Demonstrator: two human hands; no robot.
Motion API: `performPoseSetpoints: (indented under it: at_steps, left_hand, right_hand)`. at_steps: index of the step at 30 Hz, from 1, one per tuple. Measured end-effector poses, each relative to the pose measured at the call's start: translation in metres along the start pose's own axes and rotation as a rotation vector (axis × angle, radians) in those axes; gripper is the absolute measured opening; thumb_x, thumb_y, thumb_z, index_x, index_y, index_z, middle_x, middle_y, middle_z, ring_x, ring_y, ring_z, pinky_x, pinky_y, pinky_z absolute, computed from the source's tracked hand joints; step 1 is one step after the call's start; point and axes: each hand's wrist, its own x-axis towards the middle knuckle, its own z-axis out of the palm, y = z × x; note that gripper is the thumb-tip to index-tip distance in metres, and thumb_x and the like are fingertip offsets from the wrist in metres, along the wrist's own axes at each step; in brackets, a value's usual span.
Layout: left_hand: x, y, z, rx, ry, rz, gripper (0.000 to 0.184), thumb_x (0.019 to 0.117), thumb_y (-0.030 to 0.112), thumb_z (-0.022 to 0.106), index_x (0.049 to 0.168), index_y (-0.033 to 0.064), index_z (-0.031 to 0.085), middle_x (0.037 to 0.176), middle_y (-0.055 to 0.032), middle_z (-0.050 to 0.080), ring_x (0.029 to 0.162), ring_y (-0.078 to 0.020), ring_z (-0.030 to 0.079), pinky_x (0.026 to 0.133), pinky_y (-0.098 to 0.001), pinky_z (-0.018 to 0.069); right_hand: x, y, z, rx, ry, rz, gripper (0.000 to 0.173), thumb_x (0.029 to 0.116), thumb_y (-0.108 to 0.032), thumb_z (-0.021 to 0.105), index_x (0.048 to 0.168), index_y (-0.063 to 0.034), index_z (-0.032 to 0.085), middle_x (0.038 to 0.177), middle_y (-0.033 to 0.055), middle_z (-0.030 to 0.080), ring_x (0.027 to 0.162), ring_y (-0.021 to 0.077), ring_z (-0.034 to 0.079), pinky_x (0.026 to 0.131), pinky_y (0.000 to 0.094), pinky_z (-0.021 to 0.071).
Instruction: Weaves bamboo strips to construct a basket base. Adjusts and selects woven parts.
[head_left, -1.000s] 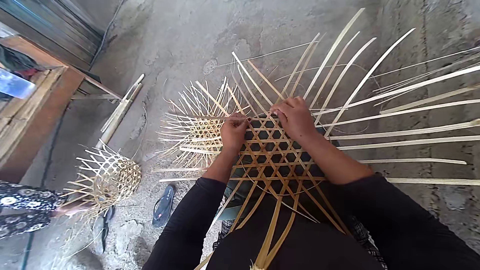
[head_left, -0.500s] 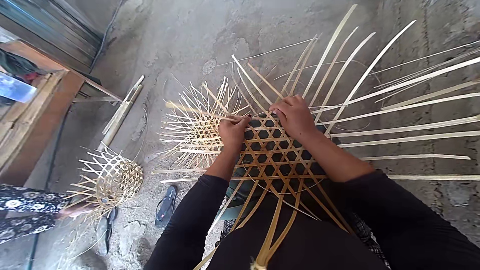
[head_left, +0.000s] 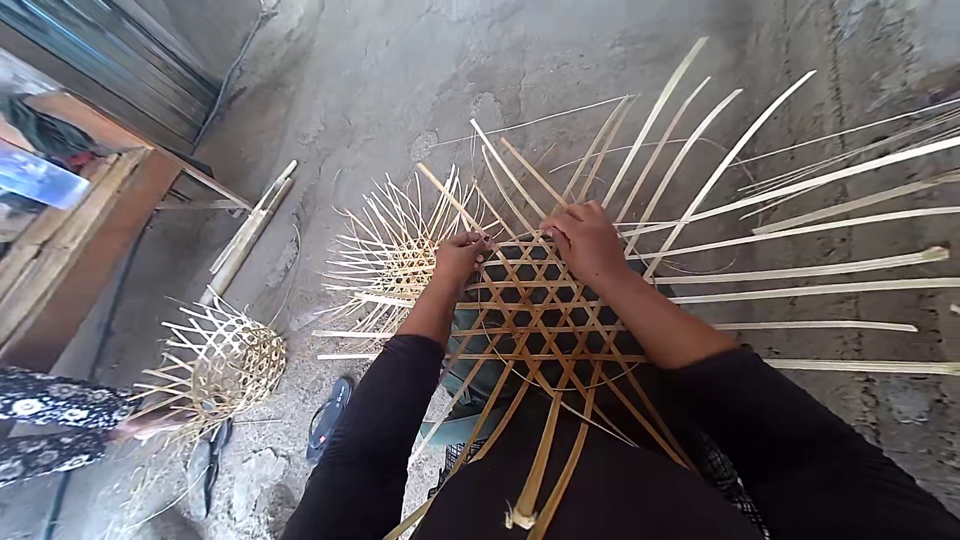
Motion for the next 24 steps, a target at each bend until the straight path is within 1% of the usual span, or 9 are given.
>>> performPoseSetpoints:
  at_steps: [2,4,6,9,12,14,16,19,24]
  left_hand:
    - [-0.008,0.011,0.002,0.185,0.125,0.091,0.023,0.0899,0.018,0.08,0.104,0.0028,0.069,0.086,-0.0075,0.069,0.067,-0.0137,0.064,0.065,-0.0316,0.0561]
    - [-0.027,0.038,0.008,0.503,0.171,0.35,0.028,0.0885,0.017,0.079,0.104,-0.0025,0.066,0.097,-0.0159,0.068,0.088,-0.0287,0.067,0.083,-0.0494,0.0557]
    - [-0.031,0.062,0.018,0.699,-0.003,0.608,0.031,0.0932,0.019,0.074,0.116,-0.0006,0.067,0.113,-0.0188,0.069,0.098,-0.0332,0.068,0.09,-0.0526,0.056]
    - [-0.02,0.082,0.035,0.95,-0.346,0.597,0.032,0.1043,0.021,0.058,0.131,0.0048,0.064,0.119,-0.0195,0.07,0.111,-0.037,0.068,0.098,-0.0588,0.0515]
    - [-0.01,0.09,0.032,0.992,-0.462,0.548,0.027,0.1067,0.015,0.05,0.128,0.0052,0.064,0.108,-0.0209,0.071,0.1,-0.038,0.07,0.091,-0.0605,0.0537]
    - [-0.011,0.094,0.023,0.965,-0.515,0.518,0.028,0.1082,0.015,0.047,0.13,0.0058,0.062,0.101,-0.019,0.071,0.079,-0.032,0.072,0.077,-0.054,0.0598]
    - [-0.016,0.101,0.016,0.978,-0.522,0.514,0.027,0.1093,0.014,0.045,0.129,0.0057,0.06,0.095,-0.0186,0.07,0.073,-0.0316,0.071,0.074,-0.0527,0.0595]
    - [-0.022,0.122,0.014,1.074,-0.418,0.619,0.031,0.1089,0.015,0.044,0.136,0.0041,0.055,0.103,-0.0247,0.07,0.094,-0.0431,0.07,0.086,-0.0633,0.0541]
    - [-0.029,0.201,0.002,1.239,-0.285,0.824,0.046,0.1064,0.009,0.046,0.152,0.0144,0.046,0.108,-0.0266,0.07,0.101,-0.049,0.068,0.088,-0.0679,0.0517]
  right_hand:
    - [0.0,0.001,-0.002,0.006,0.003,0.008,0.02,0.102,-0.013,0.06,0.116,-0.011,0.075,0.11,0.0159,0.072,0.111,0.039,0.064,0.097,0.0519,0.0523]
    - [0.004,-0.001,-0.009,0.043,-0.021,0.037,0.041,0.0981,-0.011,0.067,0.139,-0.0083,0.061,0.109,0.0184,0.071,0.108,0.0398,0.066,0.099,0.0539,0.052]
    - [0.016,-0.008,-0.021,0.097,-0.054,0.091,0.068,0.094,-0.01,0.072,0.155,-0.0072,0.041,0.113,0.0198,0.068,0.107,0.0382,0.067,0.098,0.0543,0.0532]
    - [0.026,-0.022,-0.039,0.065,-0.095,0.058,0.083,0.0909,-0.008,0.075,0.161,-0.0101,0.03,0.119,0.0195,0.065,0.105,0.0348,0.067,0.094,0.0491,0.0553]
    - [0.015,-0.029,-0.062,-0.054,-0.093,-0.159,0.062,0.0956,-0.011,0.069,0.153,-0.0097,0.046,0.125,0.0229,0.065,0.12,0.0412,0.062,0.107,0.0533,0.0482]
    - [-0.01,-0.041,-0.076,-0.088,-0.1,-0.185,0.029,0.1006,-0.016,0.062,0.128,-0.0108,0.068,0.114,0.0162,0.071,0.111,0.0376,0.065,0.098,0.0546,0.0521]
    - [-0.038,-0.059,-0.086,-0.029,-0.3,0.034,0.022,0.1033,-0.025,0.059,0.116,-0.0147,0.073,0.1,0.0075,0.074,0.093,0.0272,0.071,0.083,0.0534,0.0581]
    - [-0.046,-0.079,-0.09,0.335,-0.64,0.434,0.052,0.1001,-0.034,0.069,0.147,-0.0177,0.052,0.121,0.0135,0.07,0.1,0.0259,0.072,0.088,0.0484,0.059]
    - [-0.006,-0.112,-0.088,0.969,-0.217,0.721,0.07,0.1023,-0.026,0.065,0.159,-0.0152,0.025,0.124,0.0174,0.065,0.101,0.0241,0.07,0.087,0.0406,0.0586]
